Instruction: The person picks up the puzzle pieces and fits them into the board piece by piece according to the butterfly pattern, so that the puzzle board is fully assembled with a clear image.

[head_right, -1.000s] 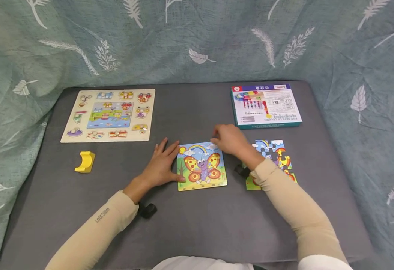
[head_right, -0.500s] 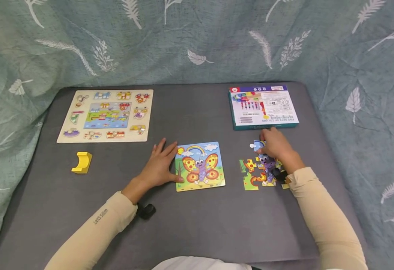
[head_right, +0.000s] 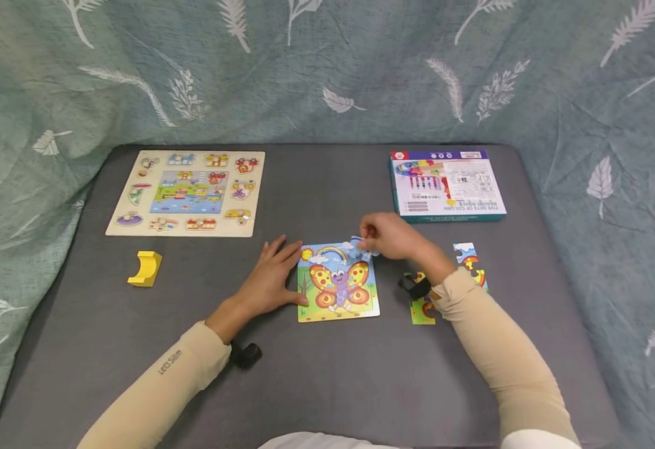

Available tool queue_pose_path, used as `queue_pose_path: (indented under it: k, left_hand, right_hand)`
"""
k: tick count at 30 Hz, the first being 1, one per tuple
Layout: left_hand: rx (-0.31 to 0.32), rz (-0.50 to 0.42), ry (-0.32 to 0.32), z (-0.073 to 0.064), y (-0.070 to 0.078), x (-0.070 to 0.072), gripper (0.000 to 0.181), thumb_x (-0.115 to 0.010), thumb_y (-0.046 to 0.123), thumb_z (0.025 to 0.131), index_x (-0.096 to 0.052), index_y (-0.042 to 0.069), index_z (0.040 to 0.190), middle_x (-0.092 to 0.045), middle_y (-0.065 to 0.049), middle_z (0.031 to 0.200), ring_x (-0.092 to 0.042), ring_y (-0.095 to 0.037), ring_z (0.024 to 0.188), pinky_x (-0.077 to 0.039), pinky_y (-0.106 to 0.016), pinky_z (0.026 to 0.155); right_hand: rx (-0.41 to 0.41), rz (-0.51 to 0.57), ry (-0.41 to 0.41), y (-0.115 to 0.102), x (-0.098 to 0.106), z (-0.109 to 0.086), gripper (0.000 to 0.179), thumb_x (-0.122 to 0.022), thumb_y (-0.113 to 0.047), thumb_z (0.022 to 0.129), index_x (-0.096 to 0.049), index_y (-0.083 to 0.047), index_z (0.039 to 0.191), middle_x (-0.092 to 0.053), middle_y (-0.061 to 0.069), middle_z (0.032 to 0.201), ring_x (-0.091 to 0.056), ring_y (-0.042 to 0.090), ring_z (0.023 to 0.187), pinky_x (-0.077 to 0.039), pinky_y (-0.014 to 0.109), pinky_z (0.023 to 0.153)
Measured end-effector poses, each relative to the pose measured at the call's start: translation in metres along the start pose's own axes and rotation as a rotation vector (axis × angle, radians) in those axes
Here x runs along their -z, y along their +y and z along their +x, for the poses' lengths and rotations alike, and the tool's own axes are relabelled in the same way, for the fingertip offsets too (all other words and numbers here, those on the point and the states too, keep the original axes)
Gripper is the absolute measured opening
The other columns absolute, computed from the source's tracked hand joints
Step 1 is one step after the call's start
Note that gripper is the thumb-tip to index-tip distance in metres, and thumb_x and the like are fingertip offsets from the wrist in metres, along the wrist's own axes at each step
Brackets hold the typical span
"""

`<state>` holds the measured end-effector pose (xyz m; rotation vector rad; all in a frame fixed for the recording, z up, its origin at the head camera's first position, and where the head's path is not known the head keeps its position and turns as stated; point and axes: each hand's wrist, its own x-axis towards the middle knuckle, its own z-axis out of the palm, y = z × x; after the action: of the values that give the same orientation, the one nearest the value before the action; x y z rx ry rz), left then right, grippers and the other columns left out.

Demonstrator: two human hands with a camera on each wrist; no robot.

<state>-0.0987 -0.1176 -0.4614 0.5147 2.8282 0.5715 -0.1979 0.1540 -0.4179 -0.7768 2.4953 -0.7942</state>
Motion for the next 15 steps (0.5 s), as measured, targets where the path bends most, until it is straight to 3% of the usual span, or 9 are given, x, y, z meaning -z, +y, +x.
queue_pose_path:
  k: [4, 7, 15]
  left_hand:
    - [-0.013, 0.007, 0.007, 0.002, 0.002, 0.0, 0.101, -0.083, 0.051, 0.065, -0.042, 0.003, 0.144, -0.038, -0.01, 0.152, -0.018, -0.036, 0.147, -0.011, -0.055, 0.119]
    - [-0.013, 0.01, 0.01, 0.003, 0.002, 0.0, 0.1, -0.083, 0.05, 0.065, -0.043, 0.002, 0.144, -0.039, -0.01, 0.151, -0.02, -0.036, 0.146, -0.011, -0.055, 0.119]
    - [-0.012, 0.027, 0.018, 0.004, 0.0, 0.002, 0.099, -0.084, 0.048, 0.064, -0.045, 0.001, 0.142, -0.041, -0.012, 0.15, -0.022, -0.037, 0.145, -0.013, -0.057, 0.118]
  right_hand:
    - [0.026, 0.014, -0.099, -0.011, -0.019, 0.022, 0.016, -0.073, -0.019, 0.086, -0.061, -0.008, 0.08, -0.054, 0.001, 0.068, -0.045, 0.013, 0.06, -0.038, 0.026, 0.058]
    - [0.003, -0.006, -0.129, -0.014, -0.029, 0.032, 0.017, -0.073, -0.02, 0.085, -0.062, -0.009, 0.078, -0.054, 0.0, 0.067, -0.045, 0.012, 0.06, -0.037, 0.025, 0.057]
    - [-0.059, -0.18, -0.039, -0.027, -0.041, 0.039, 0.026, -0.077, -0.029, 0.081, -0.061, -0.01, 0.073, -0.055, 0.001, 0.066, -0.046, 0.014, 0.058, -0.036, 0.025, 0.054]
